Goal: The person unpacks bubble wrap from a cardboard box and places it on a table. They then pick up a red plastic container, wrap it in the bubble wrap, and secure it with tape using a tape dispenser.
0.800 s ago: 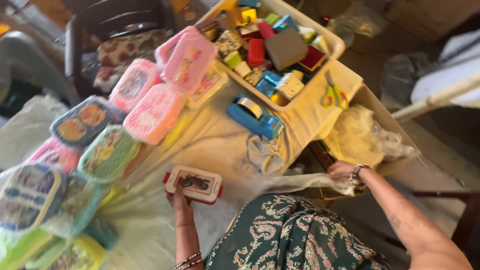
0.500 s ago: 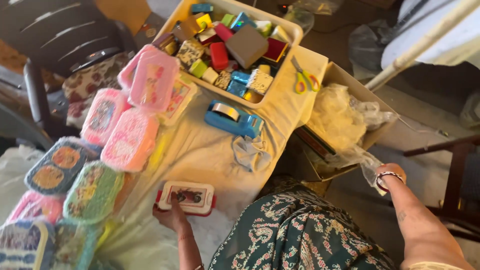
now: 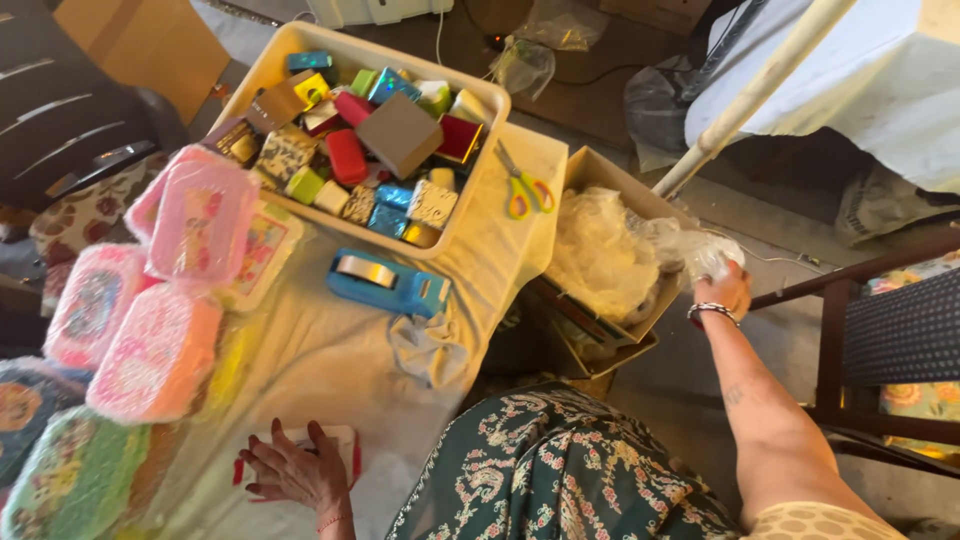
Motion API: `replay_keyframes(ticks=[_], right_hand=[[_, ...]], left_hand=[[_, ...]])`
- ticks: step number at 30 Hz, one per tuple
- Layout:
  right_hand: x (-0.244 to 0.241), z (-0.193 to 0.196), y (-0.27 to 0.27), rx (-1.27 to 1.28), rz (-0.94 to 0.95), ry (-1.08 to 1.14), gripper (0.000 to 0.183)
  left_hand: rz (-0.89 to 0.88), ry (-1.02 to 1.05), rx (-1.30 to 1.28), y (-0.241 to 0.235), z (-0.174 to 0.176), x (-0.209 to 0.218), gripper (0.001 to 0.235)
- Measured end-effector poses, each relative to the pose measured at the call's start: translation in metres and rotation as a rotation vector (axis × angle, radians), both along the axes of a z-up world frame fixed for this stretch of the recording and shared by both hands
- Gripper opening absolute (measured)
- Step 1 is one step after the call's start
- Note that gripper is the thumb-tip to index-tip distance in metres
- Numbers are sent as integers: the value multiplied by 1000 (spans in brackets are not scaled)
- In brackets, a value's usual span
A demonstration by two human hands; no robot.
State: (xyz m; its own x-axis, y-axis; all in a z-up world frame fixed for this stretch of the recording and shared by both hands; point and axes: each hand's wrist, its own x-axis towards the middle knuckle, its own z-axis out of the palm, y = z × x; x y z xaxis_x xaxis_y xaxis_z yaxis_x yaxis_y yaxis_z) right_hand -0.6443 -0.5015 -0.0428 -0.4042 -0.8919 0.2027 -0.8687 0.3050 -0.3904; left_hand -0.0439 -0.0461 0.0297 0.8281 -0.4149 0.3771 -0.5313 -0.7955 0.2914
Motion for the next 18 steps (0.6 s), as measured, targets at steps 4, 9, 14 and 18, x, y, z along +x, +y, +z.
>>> replay_keyframes(ticks=[4,9,14,18], right_hand=[[22,7,-11,65,39,-64,62],[43,-32,-21,257,447,121,76],[65,-68,-37,737,663,319,74],[59,-177,-57,1198,785,199,81]], left_hand=[[10,39,83,-19,-7,-8,65],[87,-4,128,-14,-36,-5,55],[136,42,137,-14,-46,-2,47],[222,-15,195,-17,-73,-1,32]])
